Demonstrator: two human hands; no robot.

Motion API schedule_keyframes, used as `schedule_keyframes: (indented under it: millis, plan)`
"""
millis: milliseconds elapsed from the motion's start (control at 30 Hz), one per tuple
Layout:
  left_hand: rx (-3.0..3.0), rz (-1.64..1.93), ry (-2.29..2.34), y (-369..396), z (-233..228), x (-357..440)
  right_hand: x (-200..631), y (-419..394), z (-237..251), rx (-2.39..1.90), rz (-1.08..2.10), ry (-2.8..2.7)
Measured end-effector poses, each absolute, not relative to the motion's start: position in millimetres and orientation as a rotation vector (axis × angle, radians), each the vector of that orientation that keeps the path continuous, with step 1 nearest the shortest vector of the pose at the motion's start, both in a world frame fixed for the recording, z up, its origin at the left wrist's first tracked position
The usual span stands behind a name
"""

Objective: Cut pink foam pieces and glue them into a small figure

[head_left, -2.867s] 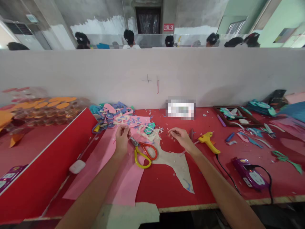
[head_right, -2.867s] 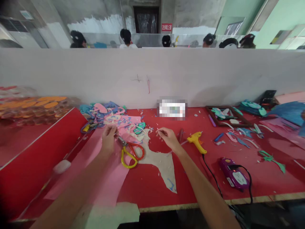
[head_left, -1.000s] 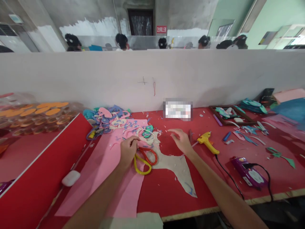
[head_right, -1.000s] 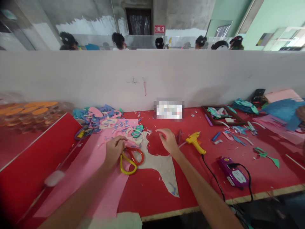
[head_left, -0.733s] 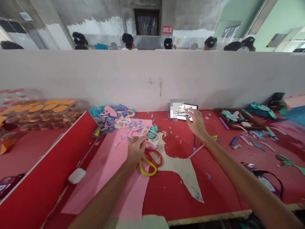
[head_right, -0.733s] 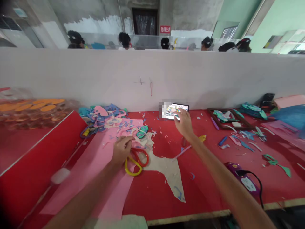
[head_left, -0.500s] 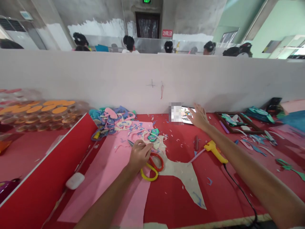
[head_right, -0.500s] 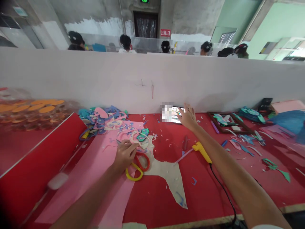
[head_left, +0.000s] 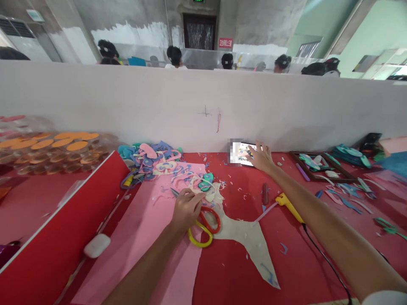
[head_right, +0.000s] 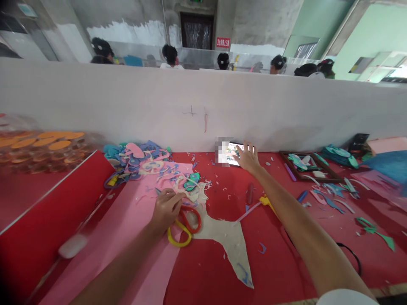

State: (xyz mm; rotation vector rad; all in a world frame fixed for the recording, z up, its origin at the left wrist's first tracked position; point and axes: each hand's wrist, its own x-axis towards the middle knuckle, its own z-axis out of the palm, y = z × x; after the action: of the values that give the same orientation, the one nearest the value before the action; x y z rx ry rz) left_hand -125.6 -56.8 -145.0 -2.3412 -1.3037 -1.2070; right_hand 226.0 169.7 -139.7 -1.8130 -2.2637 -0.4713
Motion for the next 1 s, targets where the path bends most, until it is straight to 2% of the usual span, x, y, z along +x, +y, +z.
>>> schedule_keyframes:
  millis: [567,767,900,1000]
  plan:
    - [-2.463,-1.255,-1.478,-48,-150,-138,207,150,-120,-1.729,-0.145,-2.059]
    - [-2.351,-1.286,-1.499,-50,-148,-138,173,81,-119,-1.357,0.076,-1.725]
    - [-2.323,-1.281,-1.511,-50,-147,-136,163,20,-132,-1.239,0.333,-1.464]
    - [-2.308,-1.325,-1.569,-52,-146,-133,167,-3,-141,-1.176,0.322,-1.425]
